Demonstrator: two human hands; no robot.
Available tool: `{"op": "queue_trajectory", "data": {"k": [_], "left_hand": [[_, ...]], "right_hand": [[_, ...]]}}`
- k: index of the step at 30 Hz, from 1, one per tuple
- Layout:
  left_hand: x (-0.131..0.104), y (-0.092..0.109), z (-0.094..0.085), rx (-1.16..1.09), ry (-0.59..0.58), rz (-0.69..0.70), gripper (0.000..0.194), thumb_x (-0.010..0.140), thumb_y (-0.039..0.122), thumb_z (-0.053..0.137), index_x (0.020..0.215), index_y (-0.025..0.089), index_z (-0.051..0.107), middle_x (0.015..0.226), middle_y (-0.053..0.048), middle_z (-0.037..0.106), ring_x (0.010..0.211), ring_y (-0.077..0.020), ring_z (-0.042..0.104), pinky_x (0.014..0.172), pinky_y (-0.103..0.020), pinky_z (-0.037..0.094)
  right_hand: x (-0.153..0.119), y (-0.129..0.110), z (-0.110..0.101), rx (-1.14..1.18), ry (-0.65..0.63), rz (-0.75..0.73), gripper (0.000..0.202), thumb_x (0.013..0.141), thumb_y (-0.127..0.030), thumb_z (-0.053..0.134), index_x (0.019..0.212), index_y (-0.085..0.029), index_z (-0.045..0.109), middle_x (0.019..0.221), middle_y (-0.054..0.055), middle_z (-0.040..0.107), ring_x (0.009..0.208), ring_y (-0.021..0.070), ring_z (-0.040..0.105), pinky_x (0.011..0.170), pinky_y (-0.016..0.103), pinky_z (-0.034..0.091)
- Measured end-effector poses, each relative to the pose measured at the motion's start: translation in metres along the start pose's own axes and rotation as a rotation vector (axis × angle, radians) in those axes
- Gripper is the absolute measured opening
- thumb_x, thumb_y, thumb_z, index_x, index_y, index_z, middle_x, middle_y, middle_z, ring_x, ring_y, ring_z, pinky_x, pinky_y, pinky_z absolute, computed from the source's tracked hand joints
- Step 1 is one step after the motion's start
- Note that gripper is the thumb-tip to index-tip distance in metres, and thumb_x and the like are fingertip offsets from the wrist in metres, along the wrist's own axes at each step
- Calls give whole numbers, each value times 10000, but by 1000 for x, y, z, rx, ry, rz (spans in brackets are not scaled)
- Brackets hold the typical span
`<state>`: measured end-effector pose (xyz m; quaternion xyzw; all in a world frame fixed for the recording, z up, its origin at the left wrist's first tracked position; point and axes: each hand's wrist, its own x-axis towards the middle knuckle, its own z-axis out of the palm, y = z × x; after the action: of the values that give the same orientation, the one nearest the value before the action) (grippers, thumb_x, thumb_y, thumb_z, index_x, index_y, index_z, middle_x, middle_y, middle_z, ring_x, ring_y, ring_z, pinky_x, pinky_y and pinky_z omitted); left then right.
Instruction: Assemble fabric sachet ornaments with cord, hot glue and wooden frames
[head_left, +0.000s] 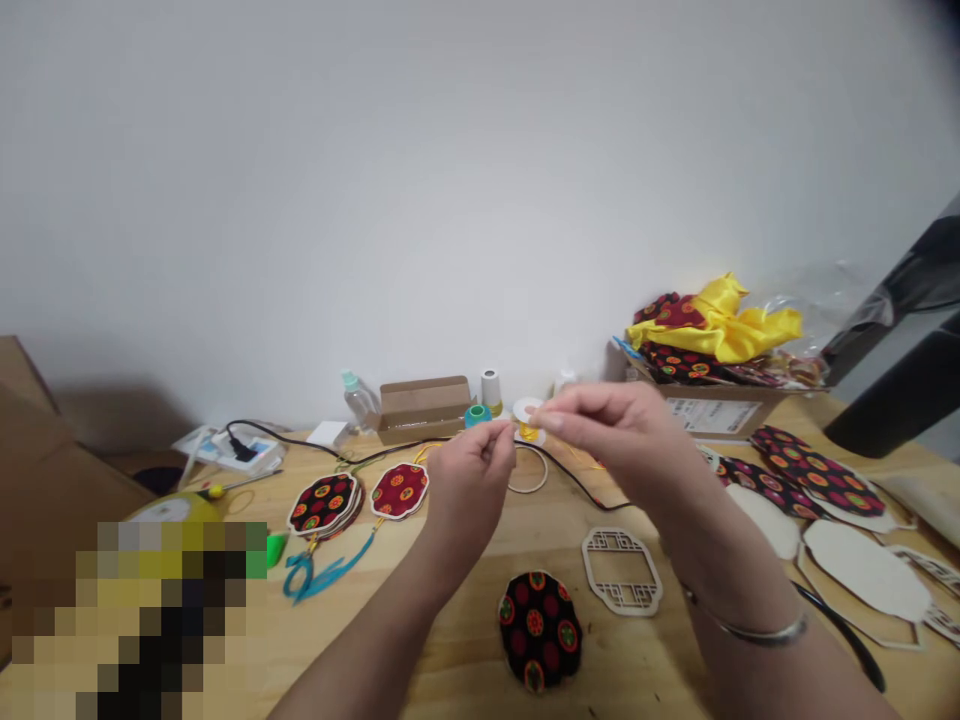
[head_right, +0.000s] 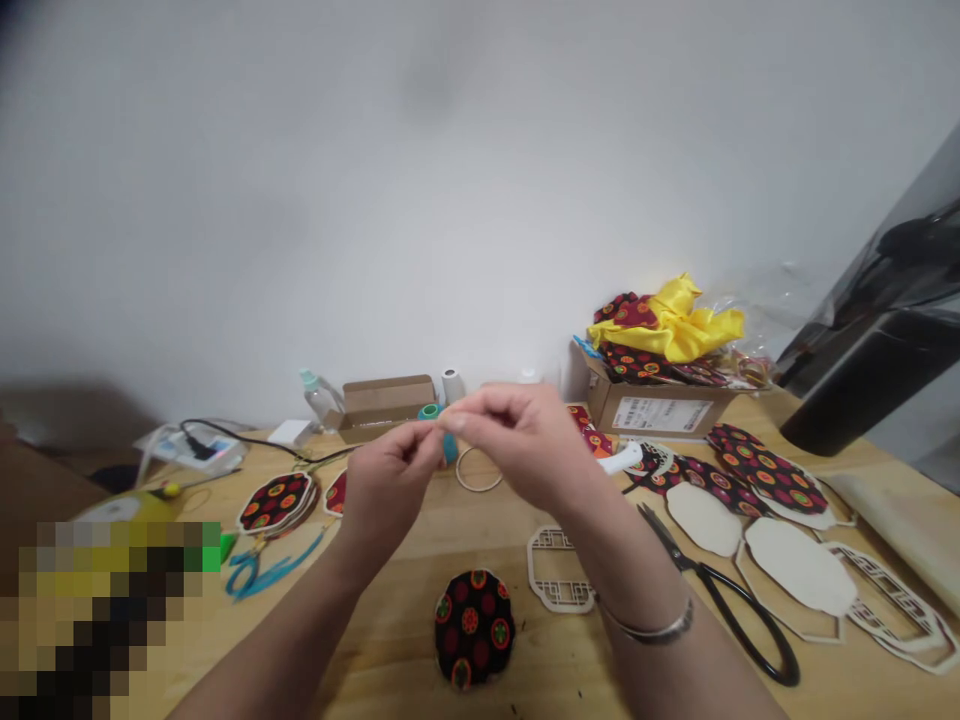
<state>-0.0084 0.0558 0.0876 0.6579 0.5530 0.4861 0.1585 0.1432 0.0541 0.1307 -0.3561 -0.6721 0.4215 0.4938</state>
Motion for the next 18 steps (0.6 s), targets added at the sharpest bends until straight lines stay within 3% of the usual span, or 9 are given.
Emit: {"op": "queue_trajectory", "data": {"k": [3,7,10,12,15,17,18], "left_hand": [[3,0,-3,-275,-108,-197,276,804,341,556,601,166,620,522,34,533,446,-75,366,447,-201,284],[6,-2,-7,-555,-207,-343,303,776,375,598,575,148,584,473,54,436,399,-46,233,393,-204,149],[7,-4,-9,-703,-234,-397,267,756,360,626,618,132,609,512,41,482,392,-31,213,390,-206,111],[8,-4,-9,-740,-233,-395,252,743,349,642,633,123,623,530,31,507,393,-24,222,391,-202,113],[9,-4,-9,-743,-206,-377,219,719,339,664,701,121,666,534,27,525,396,-26,262,387,-189,143],[10,-2,-10,-733,-171,-374,213,702,330,674,749,123,689,538,24,539,400,-31,293,382,-183,168],[11,-1,-11,-732,-161,-376,209,694,322,678,753,123,694,539,22,545,400,-31,300,381,-181,177]], "right_hand": [[-6,-11,-15,26,160,-54,126,770,-287,641,725,-172,663,656,-9,598,592,89,496,539,220,371],[-10,-19,-23,-162,225,-74,253,815,-329,583,623,-164,572,556,-43,465,510,72,385,479,217,295],[-15,-13,-21,-448,138,-41,383,868,-349,495,532,-167,467,518,-45,384,504,83,348,479,229,275],[-24,-4,-17,-621,56,-52,383,898,-322,440,546,-172,459,543,-32,409,542,100,382,515,236,310],[-49,16,-10,-718,-55,-80,202,891,-156,395,826,-182,585,800,32,568,762,143,508,686,268,415],[-71,30,-9,-729,-80,-67,316,842,-59,378,1033,-201,585,996,75,593,923,166,537,795,310,436],[-82,37,-10,-766,-88,-19,317,840,-66,389,1030,-205,601,996,79,609,929,177,553,801,323,445]]}}
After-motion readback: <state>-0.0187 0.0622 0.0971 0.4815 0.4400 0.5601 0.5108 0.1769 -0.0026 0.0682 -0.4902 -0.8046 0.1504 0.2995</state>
